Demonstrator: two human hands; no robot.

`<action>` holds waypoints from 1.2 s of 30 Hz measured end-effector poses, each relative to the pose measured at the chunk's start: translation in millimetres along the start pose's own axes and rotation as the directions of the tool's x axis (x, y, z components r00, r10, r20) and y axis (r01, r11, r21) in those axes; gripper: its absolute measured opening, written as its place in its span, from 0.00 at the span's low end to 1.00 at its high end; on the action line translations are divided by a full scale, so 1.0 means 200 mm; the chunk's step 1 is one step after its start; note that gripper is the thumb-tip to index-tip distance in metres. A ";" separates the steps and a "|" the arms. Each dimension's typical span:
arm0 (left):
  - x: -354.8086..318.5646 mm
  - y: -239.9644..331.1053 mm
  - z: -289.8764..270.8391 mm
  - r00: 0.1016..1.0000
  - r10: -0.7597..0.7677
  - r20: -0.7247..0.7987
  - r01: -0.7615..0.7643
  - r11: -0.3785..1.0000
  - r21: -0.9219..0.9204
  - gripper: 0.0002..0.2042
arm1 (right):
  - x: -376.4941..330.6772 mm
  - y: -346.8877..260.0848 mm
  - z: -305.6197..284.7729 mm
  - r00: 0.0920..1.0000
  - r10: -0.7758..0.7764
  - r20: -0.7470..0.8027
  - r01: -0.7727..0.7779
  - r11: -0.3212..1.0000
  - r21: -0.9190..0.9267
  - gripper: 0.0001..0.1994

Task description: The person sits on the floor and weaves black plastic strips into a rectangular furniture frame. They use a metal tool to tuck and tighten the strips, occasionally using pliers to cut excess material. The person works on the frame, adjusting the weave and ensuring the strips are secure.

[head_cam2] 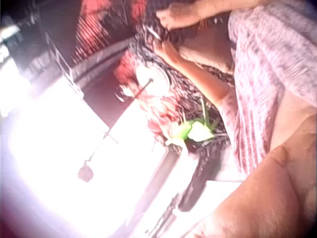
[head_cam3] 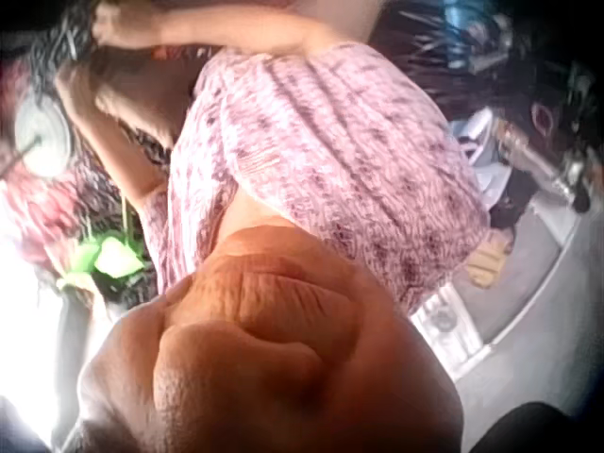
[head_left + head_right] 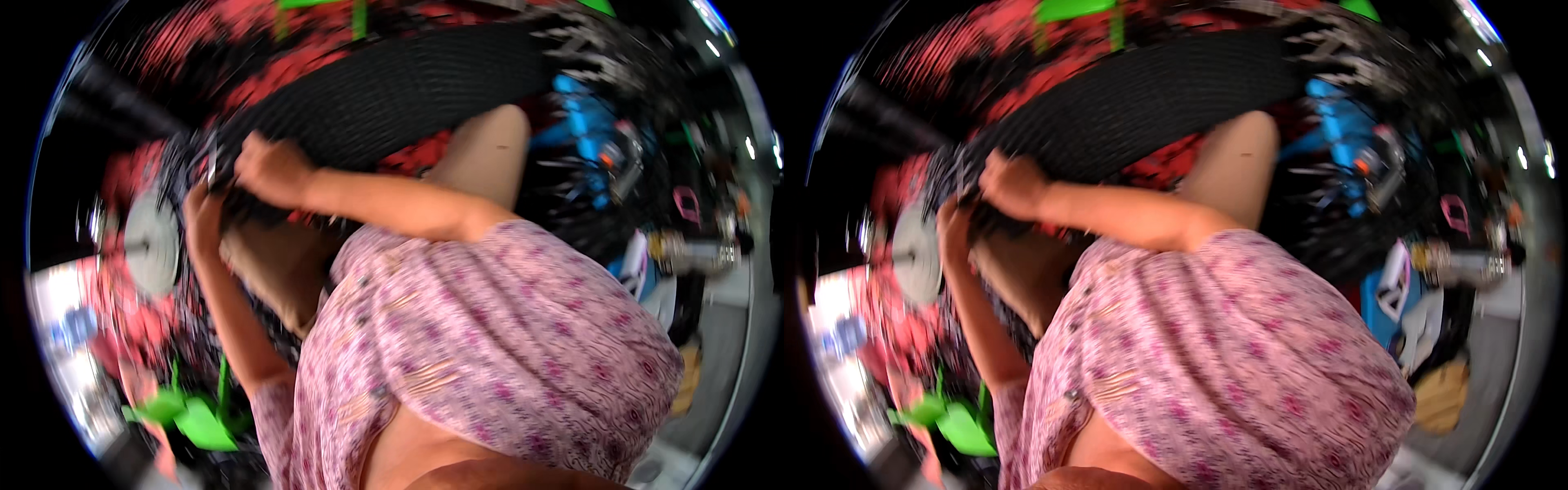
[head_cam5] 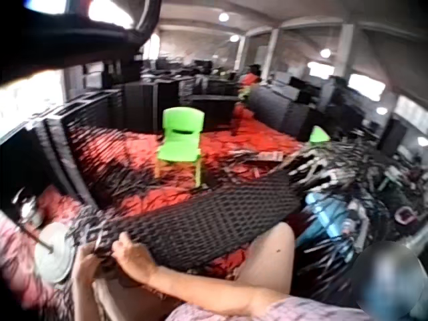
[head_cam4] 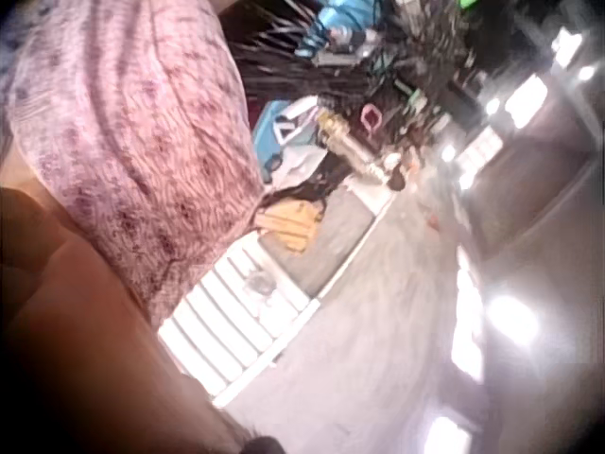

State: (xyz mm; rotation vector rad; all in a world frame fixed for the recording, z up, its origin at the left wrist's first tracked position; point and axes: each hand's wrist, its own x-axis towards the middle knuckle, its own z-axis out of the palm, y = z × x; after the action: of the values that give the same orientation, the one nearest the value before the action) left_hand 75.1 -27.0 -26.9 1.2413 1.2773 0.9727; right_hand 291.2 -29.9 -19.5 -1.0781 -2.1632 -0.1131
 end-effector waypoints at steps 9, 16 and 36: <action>0.07 -0.16 -0.03 0.998 0.039 -0.047 -0.040 0.999 -0.021 0.16 | -0.30 0.09 -0.13 0.987 -0.163 -0.003 0.155 0.935 0.320 0.36; 0.07 -0.22 -0.01 0.954 0.294 -0.053 -0.291 0.955 0.051 0.15 | -0.43 0.17 -0.13 0.975 -0.220 0.005 0.218 0.962 -0.164 0.23; -0.66 -0.10 -0.94 0.404 0.501 -0.765 0.036 0.827 0.561 0.13 | -0.32 0.08 -0.04 0.985 -0.118 0.127 0.155 0.930 -0.333 0.30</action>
State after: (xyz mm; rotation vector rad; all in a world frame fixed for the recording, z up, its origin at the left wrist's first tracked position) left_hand -126.5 -137.3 -6.5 1.3430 2.3799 1.7505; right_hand 333.1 -65.9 -57.3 -1.1411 -2.3705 -0.5252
